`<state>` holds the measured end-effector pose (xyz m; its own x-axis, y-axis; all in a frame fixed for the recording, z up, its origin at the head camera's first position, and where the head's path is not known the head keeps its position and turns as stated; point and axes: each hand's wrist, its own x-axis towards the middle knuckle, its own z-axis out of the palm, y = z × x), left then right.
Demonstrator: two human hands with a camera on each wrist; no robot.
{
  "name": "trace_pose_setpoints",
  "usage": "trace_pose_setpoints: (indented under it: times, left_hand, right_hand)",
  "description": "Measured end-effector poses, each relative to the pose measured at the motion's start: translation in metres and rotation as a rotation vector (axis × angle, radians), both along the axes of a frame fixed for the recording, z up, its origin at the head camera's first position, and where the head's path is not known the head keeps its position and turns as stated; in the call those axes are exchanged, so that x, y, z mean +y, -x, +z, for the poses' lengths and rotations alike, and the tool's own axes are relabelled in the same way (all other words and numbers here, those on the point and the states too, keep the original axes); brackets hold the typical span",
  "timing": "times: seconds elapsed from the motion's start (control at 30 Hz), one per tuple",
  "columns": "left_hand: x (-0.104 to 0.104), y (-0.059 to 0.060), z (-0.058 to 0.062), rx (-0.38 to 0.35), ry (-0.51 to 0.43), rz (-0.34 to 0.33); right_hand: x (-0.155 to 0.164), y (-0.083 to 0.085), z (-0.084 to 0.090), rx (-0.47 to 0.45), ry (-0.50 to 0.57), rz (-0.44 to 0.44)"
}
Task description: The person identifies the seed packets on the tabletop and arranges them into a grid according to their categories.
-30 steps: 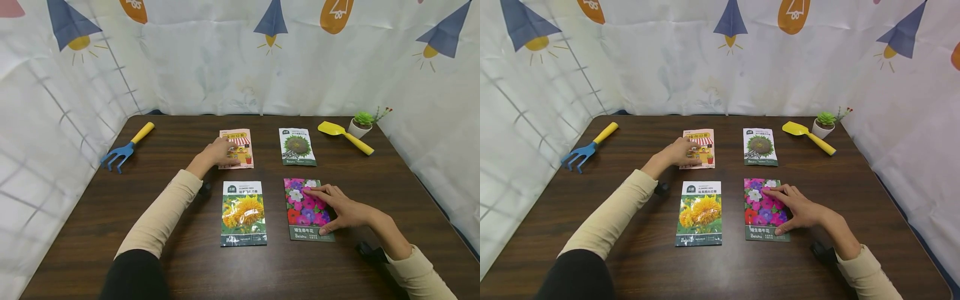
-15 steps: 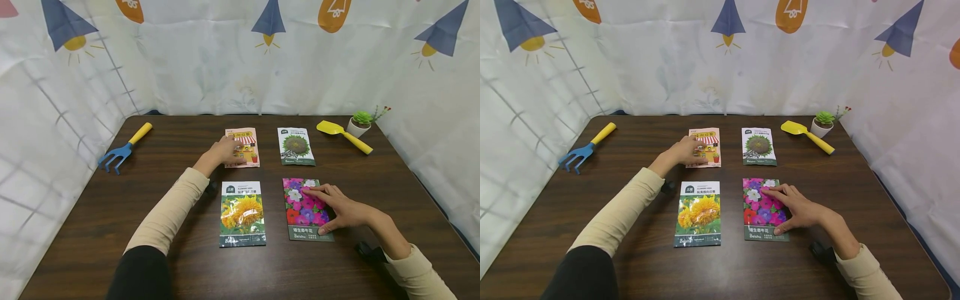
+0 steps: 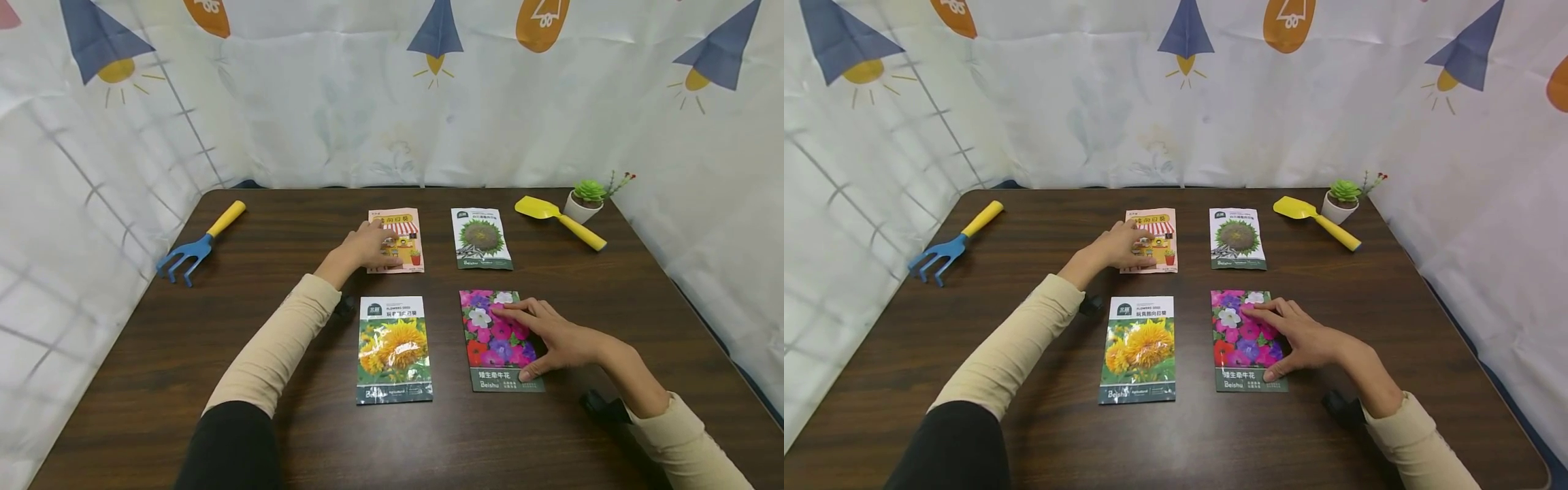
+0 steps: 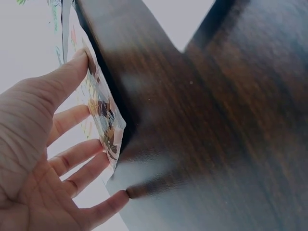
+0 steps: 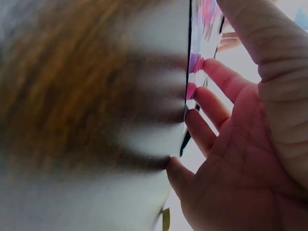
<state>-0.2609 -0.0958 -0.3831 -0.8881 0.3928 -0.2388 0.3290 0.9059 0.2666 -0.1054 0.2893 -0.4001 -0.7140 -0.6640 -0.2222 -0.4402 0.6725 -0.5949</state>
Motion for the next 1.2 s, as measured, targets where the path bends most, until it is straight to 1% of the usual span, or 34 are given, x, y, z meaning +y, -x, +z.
trace_pose_setpoints:
  times: [0.3, 0.53, 0.73, 0.9, 0.97, 1.07, 1.2]
  left_hand:
    - [-0.001, 0.001, -0.003, 0.005, -0.05, -0.007]
    - [0.0, 0.003, -0.005, 0.008, -0.059, -0.016]
    - [0.0, 0.004, -0.007, 0.005, -0.074, -0.027]
    - [-0.004, 0.005, -0.009, 0.032, -0.097, -0.057]
    - [-0.006, 0.005, -0.008, 0.051, -0.111, -0.074]
    - [-0.011, 0.004, -0.005, 0.075, -0.142, -0.089]
    - [-0.021, -0.005, 0.0, 0.092, -0.195, -0.08]
  right_hand:
    - [0.002, 0.001, 0.002, -0.015, 0.024, 0.02]
    - [0.004, 0.0, 0.002, -0.013, 0.031, 0.023]
    - [0.004, -0.003, 0.0, -0.004, 0.07, 0.022]
    - [0.005, -0.003, -0.001, 0.013, 0.085, 0.011]
    - [0.006, -0.003, -0.001, 0.031, 0.079, 0.001]
    - [0.007, -0.004, -0.001, 0.085, 0.069, -0.018]
    - [0.007, -0.003, -0.001, 0.172, 0.077, -0.081]
